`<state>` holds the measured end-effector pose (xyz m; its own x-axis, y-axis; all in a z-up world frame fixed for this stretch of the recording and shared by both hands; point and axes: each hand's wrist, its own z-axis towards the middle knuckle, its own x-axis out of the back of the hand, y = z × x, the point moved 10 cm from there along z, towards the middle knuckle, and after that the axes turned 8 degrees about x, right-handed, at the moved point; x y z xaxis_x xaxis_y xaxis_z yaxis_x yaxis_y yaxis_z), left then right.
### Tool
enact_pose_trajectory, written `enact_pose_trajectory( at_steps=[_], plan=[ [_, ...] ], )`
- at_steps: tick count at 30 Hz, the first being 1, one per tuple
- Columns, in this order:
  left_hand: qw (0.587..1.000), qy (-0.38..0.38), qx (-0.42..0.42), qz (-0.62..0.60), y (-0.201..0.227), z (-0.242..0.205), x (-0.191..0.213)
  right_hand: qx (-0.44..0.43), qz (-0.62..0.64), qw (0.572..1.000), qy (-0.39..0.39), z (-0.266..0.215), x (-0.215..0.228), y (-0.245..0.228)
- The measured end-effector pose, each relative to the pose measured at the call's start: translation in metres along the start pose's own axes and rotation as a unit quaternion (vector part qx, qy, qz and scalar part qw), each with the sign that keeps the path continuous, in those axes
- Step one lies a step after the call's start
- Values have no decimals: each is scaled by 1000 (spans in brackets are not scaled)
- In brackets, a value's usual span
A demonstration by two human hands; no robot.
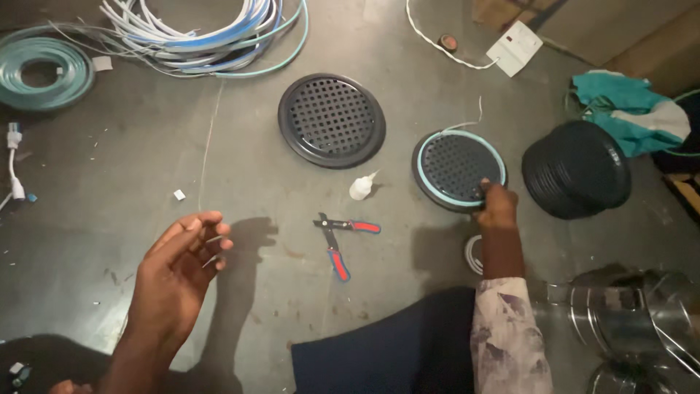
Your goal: The person sits on the floor and assembles LED light strips onto circular perforated plastic trays. They apply glue from a white bottle along the edge of the tray, press the light strip into place, and use wire cutters to trim the excess strip. The person repeats this process on multiple trays.
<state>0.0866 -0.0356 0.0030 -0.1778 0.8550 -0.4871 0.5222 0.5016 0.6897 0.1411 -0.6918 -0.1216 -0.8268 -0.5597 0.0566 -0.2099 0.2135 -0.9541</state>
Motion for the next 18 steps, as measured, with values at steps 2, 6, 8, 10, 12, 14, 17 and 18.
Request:
enact_pose_trajectory(
  at_steps=[2, 6, 8, 10, 12, 14, 17, 18],
  plan=[
    [1000, 8, 5, 17, -2, 0, 3, 54, -21, 998, -28, 9, -2, -5],
    [995, 43, -6, 95, -5, 4, 9, 231, -312, 918, 82, 12, 17, -37],
    [985, 75, -17, 157, -8, 9, 11, 305, -261, 911, -99, 0, -18, -44],
    [964, 90, -55, 246, -7, 22, 7, 314, -203, 908, -187, -22, -42, -50],
    [931, 112, -92, 336, -8, 44, 1, 261, -147, 935, -188, -44, -60, -46],
    [889, 149, -129, 414, -6, 81, -16, 215, -160, 947, -175, -67, -78, -44],
    [837, 169, -99, 510, -8, 149, -48, 215, -166, 940, -205, -99, -97, -56],
    [830, 190, -115, 512, -3, 168, -63, 225, -167, 933, -226, -109, -102, -61]
  ],
)
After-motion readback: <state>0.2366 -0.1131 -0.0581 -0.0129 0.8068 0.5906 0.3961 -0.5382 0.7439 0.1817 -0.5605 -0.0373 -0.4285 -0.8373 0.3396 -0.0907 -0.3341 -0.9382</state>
